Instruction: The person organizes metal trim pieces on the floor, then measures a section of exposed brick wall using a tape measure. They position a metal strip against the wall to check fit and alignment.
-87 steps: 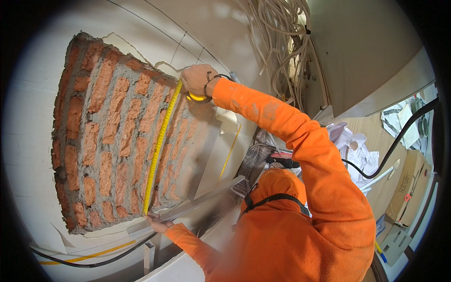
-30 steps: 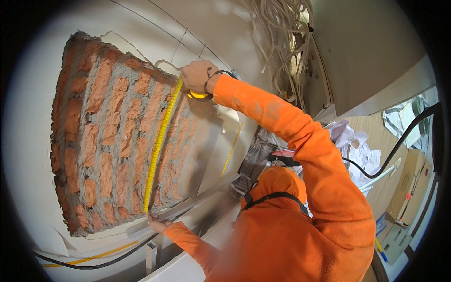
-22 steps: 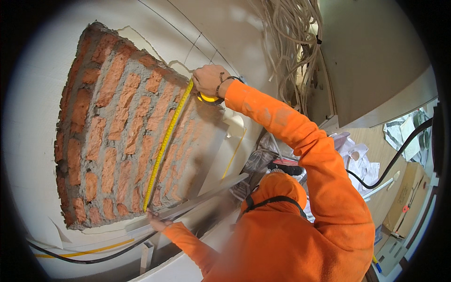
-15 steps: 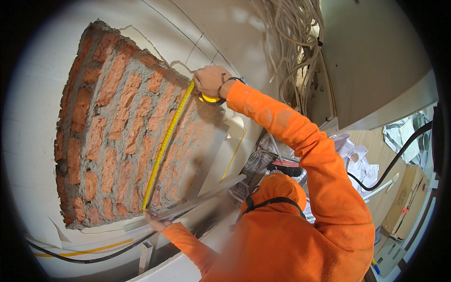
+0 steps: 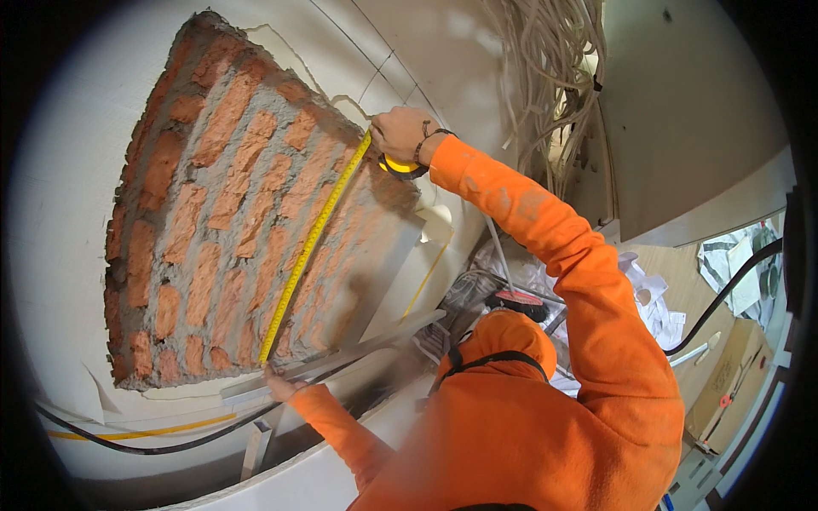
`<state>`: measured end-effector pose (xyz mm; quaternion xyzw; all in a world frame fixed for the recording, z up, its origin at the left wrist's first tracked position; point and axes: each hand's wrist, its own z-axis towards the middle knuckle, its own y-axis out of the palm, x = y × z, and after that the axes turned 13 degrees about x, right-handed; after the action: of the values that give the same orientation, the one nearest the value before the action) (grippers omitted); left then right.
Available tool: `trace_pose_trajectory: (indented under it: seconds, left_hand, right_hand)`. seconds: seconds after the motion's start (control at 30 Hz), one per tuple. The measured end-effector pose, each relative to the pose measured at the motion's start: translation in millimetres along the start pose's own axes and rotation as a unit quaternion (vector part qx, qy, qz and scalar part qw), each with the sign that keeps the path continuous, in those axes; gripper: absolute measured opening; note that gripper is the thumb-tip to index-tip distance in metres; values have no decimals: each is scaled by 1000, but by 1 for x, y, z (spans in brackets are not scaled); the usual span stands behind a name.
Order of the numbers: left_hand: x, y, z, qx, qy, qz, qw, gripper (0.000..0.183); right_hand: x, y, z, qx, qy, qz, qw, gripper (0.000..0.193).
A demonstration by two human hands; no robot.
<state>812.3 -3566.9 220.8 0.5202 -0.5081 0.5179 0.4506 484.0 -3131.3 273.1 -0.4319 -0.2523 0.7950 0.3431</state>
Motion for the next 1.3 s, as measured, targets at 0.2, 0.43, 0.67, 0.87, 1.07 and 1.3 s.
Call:
trace_pose_trajectory:
  seconds: [0.2, 0.43, 0.67, 0.87, 1.07, 1.3]
  left_hand:
    - [0, 4, -4, 18, -50, -46, 998, 40]
    - [-11, -2, 25, 28, -26, -21, 999, 38]
    - [-15, 0, 25, -37, 6, -30, 999, 40]
    - [-13, -4, 28, 4, -30, -43, 999, 36]
    - [-13, -1, 18, -13, -33, -40, 999, 38]
    - [-16, 5, 26, 10, 20, -19, 1000, 28]
  right_hand:
    - [-2, -1, -3, 12, 7, 12, 1000, 26]
    - [-3, 1, -4, 8, 23, 22, 999, 26]
    - [1, 1, -2, 9, 18, 10, 1000, 27]
    - [-3, 1, -1, 10, 12, 11, 1000, 28]
    - [2, 8, -3, 13, 5, 3, 1000, 27]
    - [2, 4, -1, 11, 4, 5, 1000, 24]
